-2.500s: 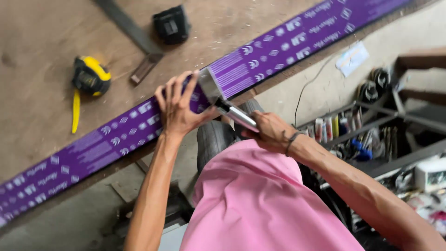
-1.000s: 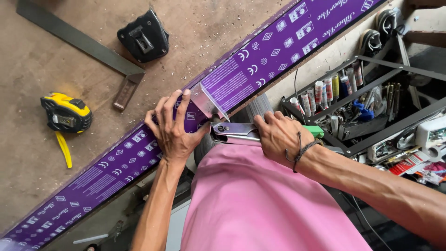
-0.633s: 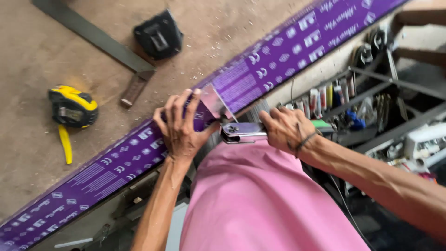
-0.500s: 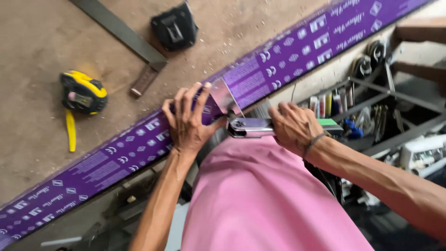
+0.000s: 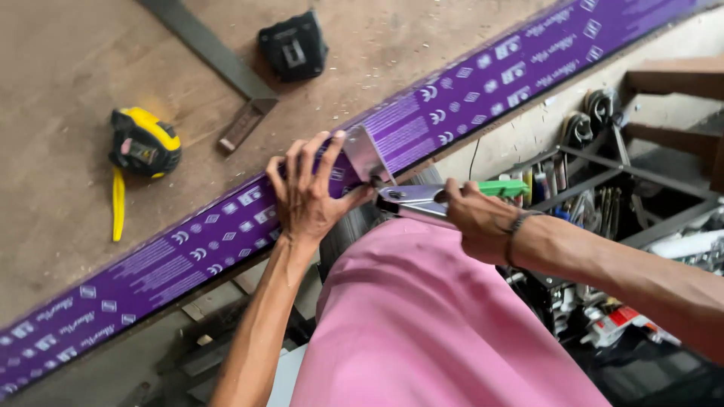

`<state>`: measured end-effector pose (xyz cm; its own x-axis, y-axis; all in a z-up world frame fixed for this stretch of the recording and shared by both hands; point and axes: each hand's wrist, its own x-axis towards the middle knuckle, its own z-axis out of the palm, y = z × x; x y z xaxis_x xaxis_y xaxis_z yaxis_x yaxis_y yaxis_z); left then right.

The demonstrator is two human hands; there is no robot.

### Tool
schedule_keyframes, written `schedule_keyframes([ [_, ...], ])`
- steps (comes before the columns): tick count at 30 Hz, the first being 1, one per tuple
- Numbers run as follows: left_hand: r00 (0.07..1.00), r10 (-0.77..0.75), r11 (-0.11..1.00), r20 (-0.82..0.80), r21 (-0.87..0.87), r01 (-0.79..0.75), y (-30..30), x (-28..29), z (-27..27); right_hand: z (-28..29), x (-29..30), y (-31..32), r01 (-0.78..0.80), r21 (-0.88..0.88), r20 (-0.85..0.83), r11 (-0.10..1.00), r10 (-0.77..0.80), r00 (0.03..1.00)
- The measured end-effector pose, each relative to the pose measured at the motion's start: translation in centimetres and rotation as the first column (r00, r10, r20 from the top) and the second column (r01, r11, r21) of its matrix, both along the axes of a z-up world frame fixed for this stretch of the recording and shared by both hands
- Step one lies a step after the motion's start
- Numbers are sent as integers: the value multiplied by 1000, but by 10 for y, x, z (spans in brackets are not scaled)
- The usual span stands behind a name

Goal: Measuring, marking, drilling, and fastening metal brackets onto a long metal profile

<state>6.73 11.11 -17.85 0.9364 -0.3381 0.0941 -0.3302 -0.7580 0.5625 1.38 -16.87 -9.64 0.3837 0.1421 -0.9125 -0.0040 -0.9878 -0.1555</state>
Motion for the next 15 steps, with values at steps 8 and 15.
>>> schedule_keyframes([
  [8, 999, -52, 995, 4, 81, 51, -3, -4, -10, 16, 24, 24, -214, -26, 470, 977, 201, 859],
  [15, 999, -50, 994, 4, 102, 49, -27, -8, -33, -35, -17, 11, -165, 75, 425, 983, 118, 897],
])
